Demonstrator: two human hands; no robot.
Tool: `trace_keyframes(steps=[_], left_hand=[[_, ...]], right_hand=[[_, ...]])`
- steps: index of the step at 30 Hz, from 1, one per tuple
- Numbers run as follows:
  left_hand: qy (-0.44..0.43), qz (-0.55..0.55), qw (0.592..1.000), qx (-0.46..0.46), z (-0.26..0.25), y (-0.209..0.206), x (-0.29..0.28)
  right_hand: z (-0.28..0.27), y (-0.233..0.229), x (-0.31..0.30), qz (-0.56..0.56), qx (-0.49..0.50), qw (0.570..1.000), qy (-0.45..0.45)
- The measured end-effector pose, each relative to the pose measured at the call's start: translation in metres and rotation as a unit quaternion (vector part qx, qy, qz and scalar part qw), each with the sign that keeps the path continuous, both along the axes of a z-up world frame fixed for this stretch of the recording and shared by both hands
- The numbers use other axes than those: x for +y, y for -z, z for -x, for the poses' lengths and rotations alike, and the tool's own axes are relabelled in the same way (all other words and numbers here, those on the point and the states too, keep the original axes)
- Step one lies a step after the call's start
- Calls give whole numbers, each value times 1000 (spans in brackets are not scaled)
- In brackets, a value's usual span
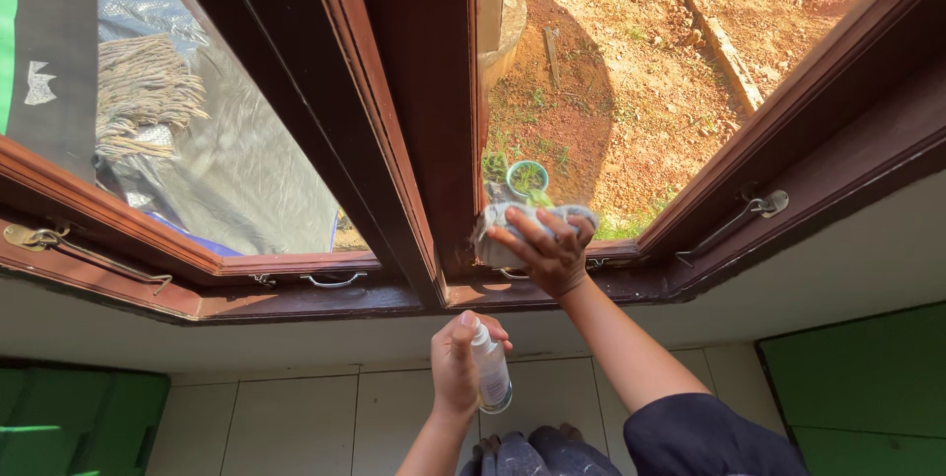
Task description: The person cleans a window by spraying liquid from a bottle onto the glass and wiping the surface with a cloth.
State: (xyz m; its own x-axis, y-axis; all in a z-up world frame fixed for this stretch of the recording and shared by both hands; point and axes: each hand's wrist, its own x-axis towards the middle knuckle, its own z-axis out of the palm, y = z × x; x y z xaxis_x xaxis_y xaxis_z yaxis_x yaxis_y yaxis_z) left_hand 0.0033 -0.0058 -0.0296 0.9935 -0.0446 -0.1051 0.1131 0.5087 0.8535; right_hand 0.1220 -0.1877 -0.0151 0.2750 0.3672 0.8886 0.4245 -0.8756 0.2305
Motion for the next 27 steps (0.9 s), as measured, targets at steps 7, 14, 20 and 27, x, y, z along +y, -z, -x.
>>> trace_keyframes(steps=[7,14,20,27], left_hand=[[-3,-3,1000,-17,-3,-7,-3],[43,-2,998,-47,-5,-10,-12],[111,23,991,-66,-7,-12,-31],[140,20,988,-66,-15,-13,-59]], right_hand=[[15,48,-15,58,94,994,-3],[26,71,-21,13,179,984,-14],[28,63,-26,8,198,980,-19],[30,55,-28,-11,207,977,-45]])
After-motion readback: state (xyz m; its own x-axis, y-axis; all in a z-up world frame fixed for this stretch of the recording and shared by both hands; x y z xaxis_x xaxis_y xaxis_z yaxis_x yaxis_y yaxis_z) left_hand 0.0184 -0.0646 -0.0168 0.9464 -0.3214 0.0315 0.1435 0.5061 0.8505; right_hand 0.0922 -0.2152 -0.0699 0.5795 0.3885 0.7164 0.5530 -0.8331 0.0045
